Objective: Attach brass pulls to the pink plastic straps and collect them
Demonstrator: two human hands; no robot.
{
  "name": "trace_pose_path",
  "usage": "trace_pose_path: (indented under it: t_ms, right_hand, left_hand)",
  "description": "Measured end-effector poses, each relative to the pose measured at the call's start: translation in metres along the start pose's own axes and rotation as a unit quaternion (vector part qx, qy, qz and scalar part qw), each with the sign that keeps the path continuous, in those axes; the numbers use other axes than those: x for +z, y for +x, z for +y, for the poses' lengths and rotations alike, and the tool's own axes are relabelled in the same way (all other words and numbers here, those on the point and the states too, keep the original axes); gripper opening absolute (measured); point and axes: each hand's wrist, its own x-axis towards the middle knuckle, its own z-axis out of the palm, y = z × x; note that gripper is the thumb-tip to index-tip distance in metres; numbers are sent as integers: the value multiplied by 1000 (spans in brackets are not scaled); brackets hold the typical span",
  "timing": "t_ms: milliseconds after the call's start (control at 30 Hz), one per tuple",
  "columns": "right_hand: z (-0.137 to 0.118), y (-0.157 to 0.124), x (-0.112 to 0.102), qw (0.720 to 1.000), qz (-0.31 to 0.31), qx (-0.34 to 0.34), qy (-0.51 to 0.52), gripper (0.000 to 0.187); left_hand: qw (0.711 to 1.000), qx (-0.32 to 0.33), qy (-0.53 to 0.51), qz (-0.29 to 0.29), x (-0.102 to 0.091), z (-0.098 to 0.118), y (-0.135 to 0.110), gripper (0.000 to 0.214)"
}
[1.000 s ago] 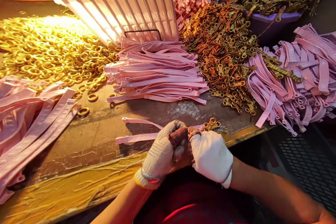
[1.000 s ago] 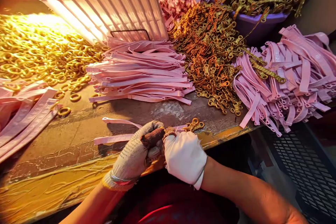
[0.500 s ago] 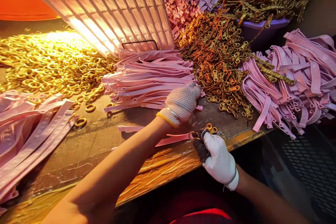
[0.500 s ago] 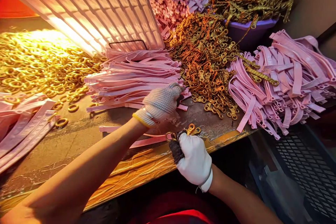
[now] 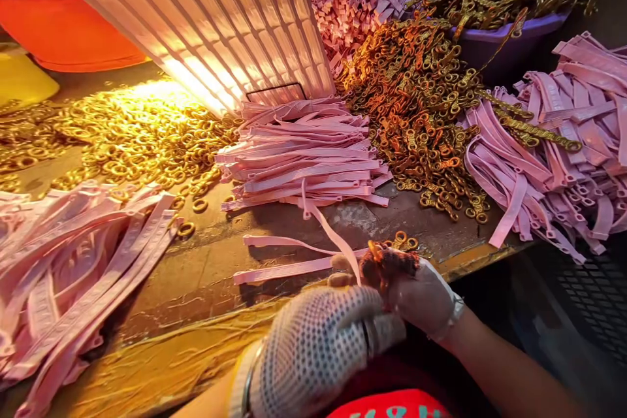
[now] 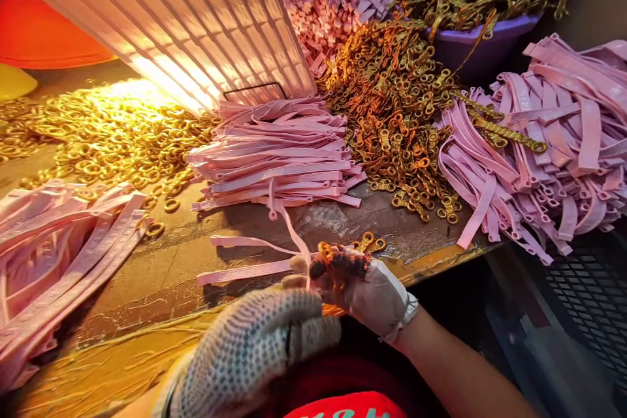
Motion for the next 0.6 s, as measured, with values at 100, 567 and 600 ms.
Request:
trace_pose_path:
  t_ms: [100, 567, 600]
  right_hand:
    - [5, 4, 17, 996, -7, -4, -89, 30]
    - [28, -46, 26, 787, 3, -151, -598, 16]
    - [34, -49, 24, 773, 3, -154, -615, 15]
  left_hand:
    - [985, -4, -171, -4, 18, -2, -23, 28]
    - [660, -282, -646, 261, 1, -65, -29, 34]
    - [642, -284, -667, 248, -2, -66, -29, 34]
